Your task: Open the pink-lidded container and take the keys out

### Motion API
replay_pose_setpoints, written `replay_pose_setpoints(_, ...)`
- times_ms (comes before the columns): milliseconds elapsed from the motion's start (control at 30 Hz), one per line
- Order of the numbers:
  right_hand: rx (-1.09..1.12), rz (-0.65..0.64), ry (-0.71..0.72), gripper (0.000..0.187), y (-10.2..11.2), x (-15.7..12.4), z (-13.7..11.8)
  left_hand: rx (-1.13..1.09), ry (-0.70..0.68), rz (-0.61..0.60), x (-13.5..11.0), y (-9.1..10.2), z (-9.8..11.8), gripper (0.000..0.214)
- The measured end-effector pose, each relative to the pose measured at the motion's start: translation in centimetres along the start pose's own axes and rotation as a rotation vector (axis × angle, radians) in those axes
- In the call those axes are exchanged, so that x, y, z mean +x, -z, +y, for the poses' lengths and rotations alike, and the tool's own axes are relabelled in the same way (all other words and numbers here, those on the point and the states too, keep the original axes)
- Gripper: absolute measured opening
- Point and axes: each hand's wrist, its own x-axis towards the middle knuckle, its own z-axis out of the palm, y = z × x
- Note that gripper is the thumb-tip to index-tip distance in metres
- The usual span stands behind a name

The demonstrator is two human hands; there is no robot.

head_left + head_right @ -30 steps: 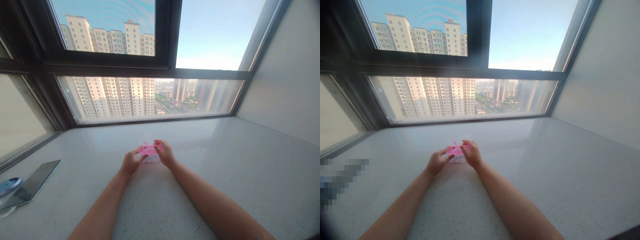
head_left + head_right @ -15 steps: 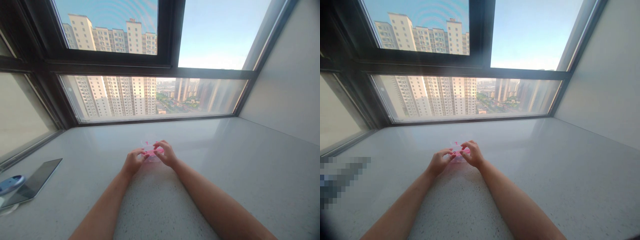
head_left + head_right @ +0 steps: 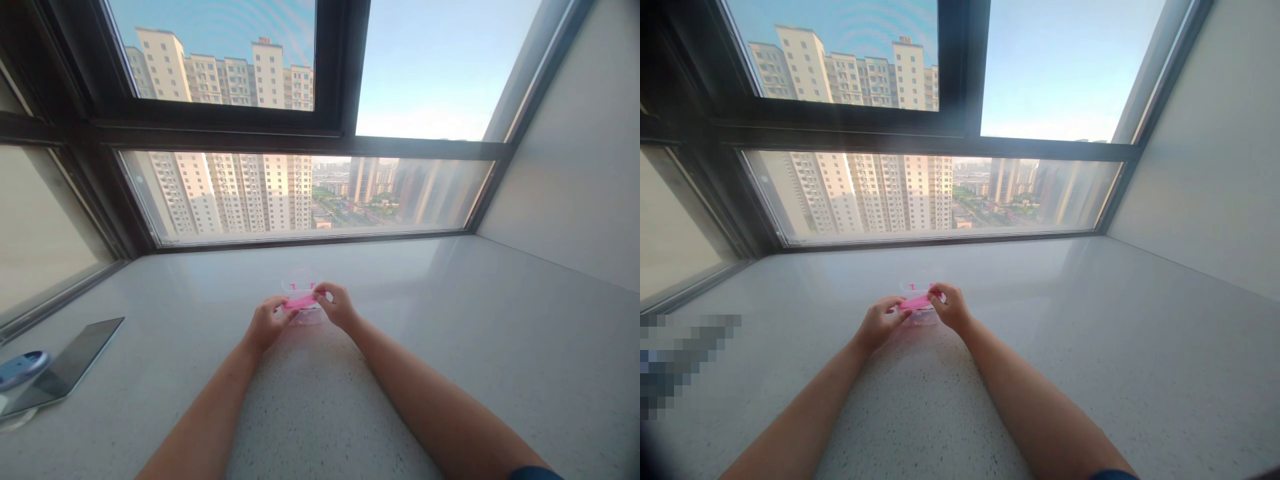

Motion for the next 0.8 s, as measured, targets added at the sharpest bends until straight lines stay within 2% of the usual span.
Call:
replay_pose_setpoints(200,-0.031,0.099,-0.09,0.024,-0.53,0.32,-0.2,-0.033,0.0,-0.011,0.01,0.14,0.32,0.036)
replay_pose_setpoints(367,-0.087,0.176,-0.1,0.026,-0.4,0.36,-0.2,-0.058,0.01,-0.008,-0.08,0.07,0.38,0.038)
replay_pose_setpoints(800,-0.136,0.147,-0.054,0.024,-0.38,0.14,-0.32,-0.116,0.047,0.009,-0.18,0.04,0.24,0.033)
